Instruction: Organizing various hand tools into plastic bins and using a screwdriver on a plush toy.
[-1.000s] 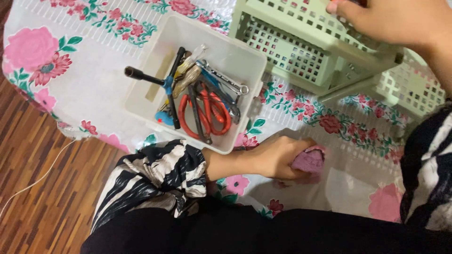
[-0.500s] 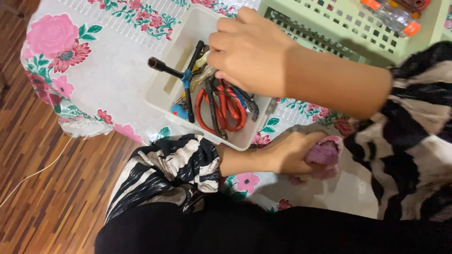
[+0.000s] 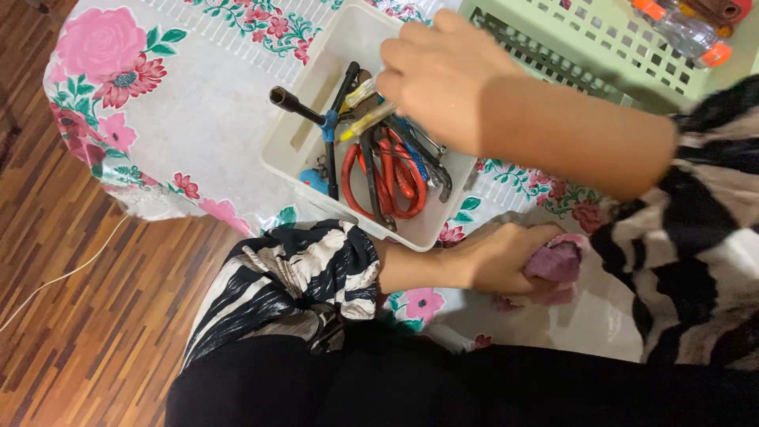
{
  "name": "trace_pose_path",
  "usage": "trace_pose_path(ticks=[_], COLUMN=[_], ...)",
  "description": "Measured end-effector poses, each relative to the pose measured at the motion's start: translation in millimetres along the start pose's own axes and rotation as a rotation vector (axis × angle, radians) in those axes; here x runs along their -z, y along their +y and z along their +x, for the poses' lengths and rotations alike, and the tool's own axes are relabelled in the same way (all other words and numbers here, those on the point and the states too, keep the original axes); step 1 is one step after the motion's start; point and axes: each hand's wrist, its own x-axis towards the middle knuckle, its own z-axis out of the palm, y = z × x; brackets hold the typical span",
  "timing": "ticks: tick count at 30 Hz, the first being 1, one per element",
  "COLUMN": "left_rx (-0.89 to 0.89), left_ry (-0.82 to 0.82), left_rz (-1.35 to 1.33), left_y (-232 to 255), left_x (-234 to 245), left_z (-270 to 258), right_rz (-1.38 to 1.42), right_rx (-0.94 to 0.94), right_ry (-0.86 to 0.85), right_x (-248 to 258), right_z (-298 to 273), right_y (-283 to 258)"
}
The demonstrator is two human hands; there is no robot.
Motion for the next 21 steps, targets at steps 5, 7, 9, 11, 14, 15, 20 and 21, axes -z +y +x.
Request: trace_pose_path(ticks=[5,7,9,11,14,15,20,21], left_rx=[-0.039,-0.065,-0.096,-0.039,-0.043,-0.049,-0.258,-0.263], left_ry=[0.031,0.047,0.057,0.048,0.143,0.124,0.372,0.36], left_rz=[-0.014,0.011,0.028,-0.032,-0.101,-0.102,-0.28,-0.284], left_y=[-9,-14,-16,-13,-9,-18,-57,-47], left_x=[-6,-9,-9,-6,-8,-13,-33,-29], left_z=[2,4,7,7,7,3,-10,-8], right_rz=[-0.014,-0.051,-0.09,-0.031,0.121,0.112,0.372,0.363], right_rx=[-0.048,-0.102,-0.161,-0.256,-0.501,-0.52,-0.948,-0.958], right_ry=[0.039,0.05,0.052,0.069,0.143,0.142,0.466,0.468], right_x=[49,66,84,102,102,92,22,8], right_z=[-28,-47,-67,-91,-143,-162,-247,-250], right_y=[6,-1,-7,-17,-40,-55,-112,-120])
